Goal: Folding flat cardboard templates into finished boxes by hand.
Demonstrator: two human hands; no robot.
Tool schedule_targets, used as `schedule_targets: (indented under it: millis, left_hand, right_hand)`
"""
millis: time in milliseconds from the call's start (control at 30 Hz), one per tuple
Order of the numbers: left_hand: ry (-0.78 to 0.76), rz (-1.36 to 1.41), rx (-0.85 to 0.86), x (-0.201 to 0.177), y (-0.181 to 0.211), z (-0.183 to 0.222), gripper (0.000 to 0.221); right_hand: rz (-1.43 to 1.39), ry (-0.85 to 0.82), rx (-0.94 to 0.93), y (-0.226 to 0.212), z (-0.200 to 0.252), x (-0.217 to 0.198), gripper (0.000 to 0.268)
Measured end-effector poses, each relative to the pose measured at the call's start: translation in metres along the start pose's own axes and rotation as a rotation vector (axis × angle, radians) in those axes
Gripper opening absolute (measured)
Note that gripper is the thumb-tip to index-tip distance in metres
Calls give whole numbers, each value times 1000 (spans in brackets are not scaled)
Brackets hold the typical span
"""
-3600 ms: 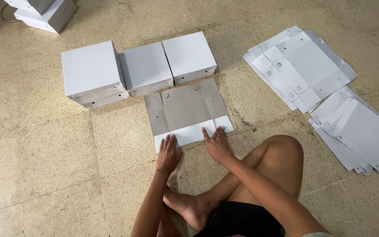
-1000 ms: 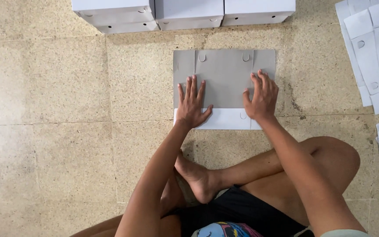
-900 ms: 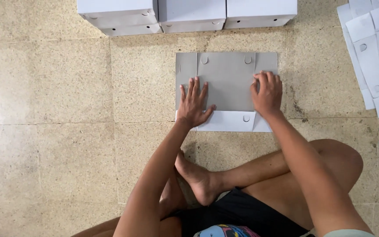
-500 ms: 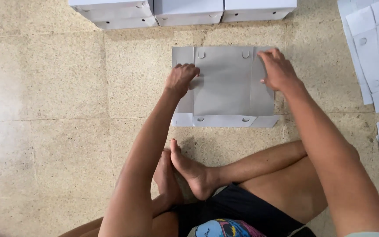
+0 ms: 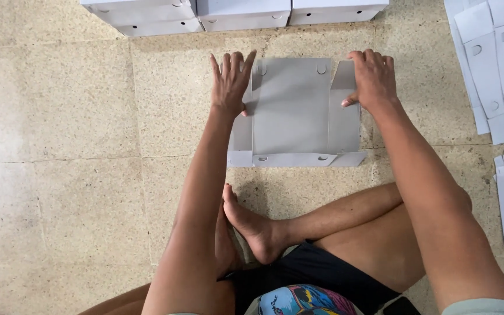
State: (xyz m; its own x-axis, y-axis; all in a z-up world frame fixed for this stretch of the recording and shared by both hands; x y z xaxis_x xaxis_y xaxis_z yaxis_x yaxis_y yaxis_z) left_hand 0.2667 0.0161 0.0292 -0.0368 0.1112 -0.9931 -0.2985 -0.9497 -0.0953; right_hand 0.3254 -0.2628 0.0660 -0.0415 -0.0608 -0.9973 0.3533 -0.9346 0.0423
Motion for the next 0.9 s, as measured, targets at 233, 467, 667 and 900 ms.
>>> schedule_targets:
  millis: [233, 467, 667, 900]
  left_hand:
    - [113, -51, -30, -1, 28, 36, 90]
    - [250, -12, 45, 6, 46, 79, 43]
    - [54, 181, 54, 63, 20, 53, 35]
    - [42, 107, 22, 38, 9, -7, 57]
  right_hand:
    - [5, -113, 43, 9, 24, 28, 75]
    - [-4, -193, -52, -29, 63, 42, 41]
    - [-211, -476, -44, -30, 63, 41, 69]
    - [-85, -257, 128, -13, 8, 31, 52]
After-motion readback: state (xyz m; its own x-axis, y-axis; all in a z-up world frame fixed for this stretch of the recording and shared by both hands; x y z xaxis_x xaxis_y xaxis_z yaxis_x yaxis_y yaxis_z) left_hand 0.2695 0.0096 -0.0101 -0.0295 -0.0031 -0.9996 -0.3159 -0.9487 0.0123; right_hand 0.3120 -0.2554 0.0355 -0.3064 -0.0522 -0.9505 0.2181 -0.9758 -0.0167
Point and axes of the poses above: each hand's wrist, its own z-axis away from the middle knuckle, its own x-axis out of the palm, y = z × x, the point moved 10 cm from there along -z, towards the middle knuckle, and after that the axes turned 8 degrees about x, right-handed, at the moved point
